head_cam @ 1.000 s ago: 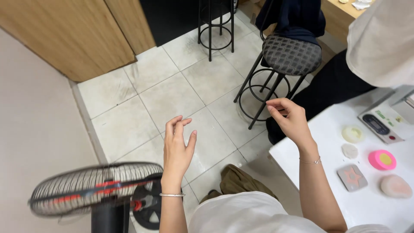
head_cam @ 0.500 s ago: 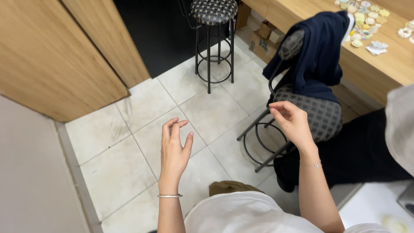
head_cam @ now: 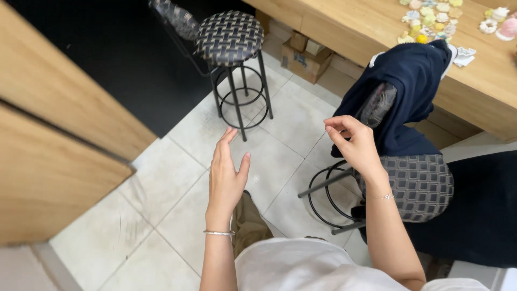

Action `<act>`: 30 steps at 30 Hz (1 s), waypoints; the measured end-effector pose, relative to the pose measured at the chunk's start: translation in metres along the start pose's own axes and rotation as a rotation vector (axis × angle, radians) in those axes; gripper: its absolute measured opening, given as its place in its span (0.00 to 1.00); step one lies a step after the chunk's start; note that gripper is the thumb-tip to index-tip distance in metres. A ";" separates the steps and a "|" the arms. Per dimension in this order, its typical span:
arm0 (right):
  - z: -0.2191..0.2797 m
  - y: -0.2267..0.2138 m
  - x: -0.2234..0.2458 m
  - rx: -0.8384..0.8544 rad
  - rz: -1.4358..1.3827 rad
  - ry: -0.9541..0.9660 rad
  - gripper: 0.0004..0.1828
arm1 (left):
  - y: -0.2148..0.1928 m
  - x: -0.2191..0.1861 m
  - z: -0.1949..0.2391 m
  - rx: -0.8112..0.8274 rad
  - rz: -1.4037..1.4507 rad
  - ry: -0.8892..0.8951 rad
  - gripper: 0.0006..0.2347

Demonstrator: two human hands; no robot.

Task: Placing small packaged candle gift boxes onto glass shelves in a display area.

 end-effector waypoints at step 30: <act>-0.351 0.012 -0.146 -0.472 0.223 0.260 0.09 | 0.279 0.065 -0.443 0.519 0.131 0.343 0.19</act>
Point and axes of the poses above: each hand's wrist, its own z-axis away from the middle knuckle, its own y-axis out of the palm, x = y × z, the point moved 2 cm from there along -z, towards the middle knuckle, and after that the axes turned 6 degrees about -x, right-handed, at the moved point
